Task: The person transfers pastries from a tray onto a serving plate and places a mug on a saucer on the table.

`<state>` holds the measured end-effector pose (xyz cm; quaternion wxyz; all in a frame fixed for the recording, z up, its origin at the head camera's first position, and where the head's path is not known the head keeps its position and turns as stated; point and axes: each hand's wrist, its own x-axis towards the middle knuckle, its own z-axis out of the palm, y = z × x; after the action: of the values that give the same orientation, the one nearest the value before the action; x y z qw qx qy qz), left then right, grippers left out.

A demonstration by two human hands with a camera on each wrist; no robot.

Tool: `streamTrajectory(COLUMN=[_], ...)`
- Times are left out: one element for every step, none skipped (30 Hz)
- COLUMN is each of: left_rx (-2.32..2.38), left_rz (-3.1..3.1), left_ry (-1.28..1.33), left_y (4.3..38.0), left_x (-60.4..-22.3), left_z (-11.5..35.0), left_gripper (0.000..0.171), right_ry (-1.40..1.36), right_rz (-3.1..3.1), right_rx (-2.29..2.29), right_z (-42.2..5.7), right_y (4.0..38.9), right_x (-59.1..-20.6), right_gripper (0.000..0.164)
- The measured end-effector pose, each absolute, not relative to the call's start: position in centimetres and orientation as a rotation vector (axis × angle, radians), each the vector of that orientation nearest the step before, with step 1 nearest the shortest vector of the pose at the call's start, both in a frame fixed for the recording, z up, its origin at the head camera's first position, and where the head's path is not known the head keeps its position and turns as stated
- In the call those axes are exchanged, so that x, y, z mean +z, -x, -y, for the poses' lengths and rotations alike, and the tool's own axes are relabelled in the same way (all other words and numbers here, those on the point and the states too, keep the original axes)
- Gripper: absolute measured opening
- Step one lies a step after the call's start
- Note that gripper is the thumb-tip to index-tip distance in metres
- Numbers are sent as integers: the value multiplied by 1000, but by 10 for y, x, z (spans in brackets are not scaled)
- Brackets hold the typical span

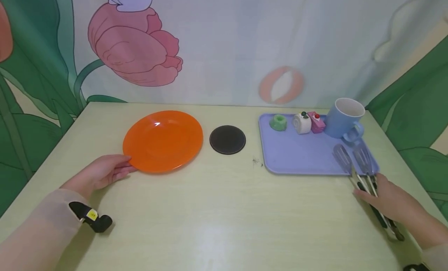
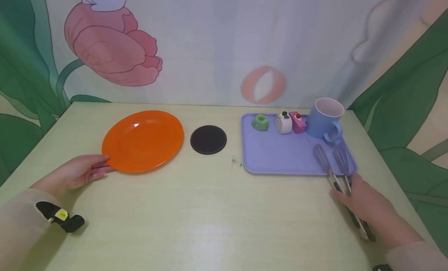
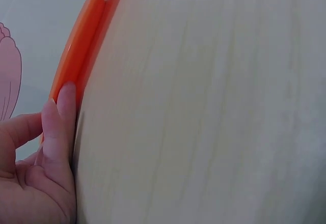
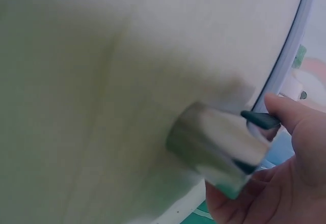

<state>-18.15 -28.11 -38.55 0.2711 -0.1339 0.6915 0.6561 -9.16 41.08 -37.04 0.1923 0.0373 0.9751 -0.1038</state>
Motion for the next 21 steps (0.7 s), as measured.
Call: streamTrajectory(left_rx=[1766, 1769, 1773, 1772, 1769, 1771, 1770, 1772, 1770, 1768, 1768, 1770, 1769, 1766, 1764, 1761, 1761, 1760, 1757, 1758, 1757], left_rz=[-1864, -1862, -1860, -1863, -1866, -1866, -1868, -1868, -1872, -1875, -1878, -1878, -1879, -1882, -1885, -1889, -1890, -1890, -1895, -1897, -1900], left_ry=[362, 366, 372, 373, 375, 379, 381, 380, 376, 372, 370, 370, 370, 369, 368, 367, 367, 367, 363, 360, 361], left_y=[181, 180, 180, 179, 179, 179, 179, 179, 179, 179, 180, 180, 180, 180, 180, 180, 180, 180, 180, 181, 181], left_x=[-385, -386, -386, -386, -387, -387, -387, -388, -388, -388, -388, -388, -388, -388, -388, -388, -388, -388, -388, -388, -388], left_z=[281, 281, 281, 281, 281, 281, 281, 282, 282, 282, 282, 282, 282, 282, 281, 281, 281, 281, 280, 280, 280], left_gripper=[56, 56, 56, 56, 56, 56, 57, 57, 58, 58, 58, 59, 59, 59, 60, 60, 60, 60, 60, 60, 60], right_ry=[-110, -120, -124, -132, -141, -148, -156, -167, -170, -177, -177, -179, -178, -175, -173, -171, -166, -163, -160, -160, -165], right_rz=[-2734, -2731, -2731, -2733, -2733, -2735, -2736, -2741, -2743, -2750, -2752, -2751, -2754, -2762, -2768, -2782, -2798, -2825, -2852, -2879, -2900], right_rx=[-307, -325, -350, -369, -389, -410, -420, -426, -434, -432, -444, -454, -464, -473, -486, -494, -503, -501, -501, -500, -499], right_z=[-410, -410, -409, -408, -408, -407, -407, -407, -407, -407, -407, -407, -407, -407, -407, -407, -408, -408, -408, -408, -409], right_y=[91, 91, 91, 91, 90, 90, 90, 89, 89, 89, 88, 88, 87, 86, 85, 83, 82, 81, 79, 78, 77], right_x=[-370, -370, -370, -371, -371, -372, -372, -373, -373, -373, -373, -372, -372, -372, -372, -371, -371, -370, -370, -369, -369], right_gripper=[107, 105, 102, 101, 99, 98, 97, 95, 95, 94, 92, 92, 90, 88, 87, 84, 82, 80, 78, 76, 75])
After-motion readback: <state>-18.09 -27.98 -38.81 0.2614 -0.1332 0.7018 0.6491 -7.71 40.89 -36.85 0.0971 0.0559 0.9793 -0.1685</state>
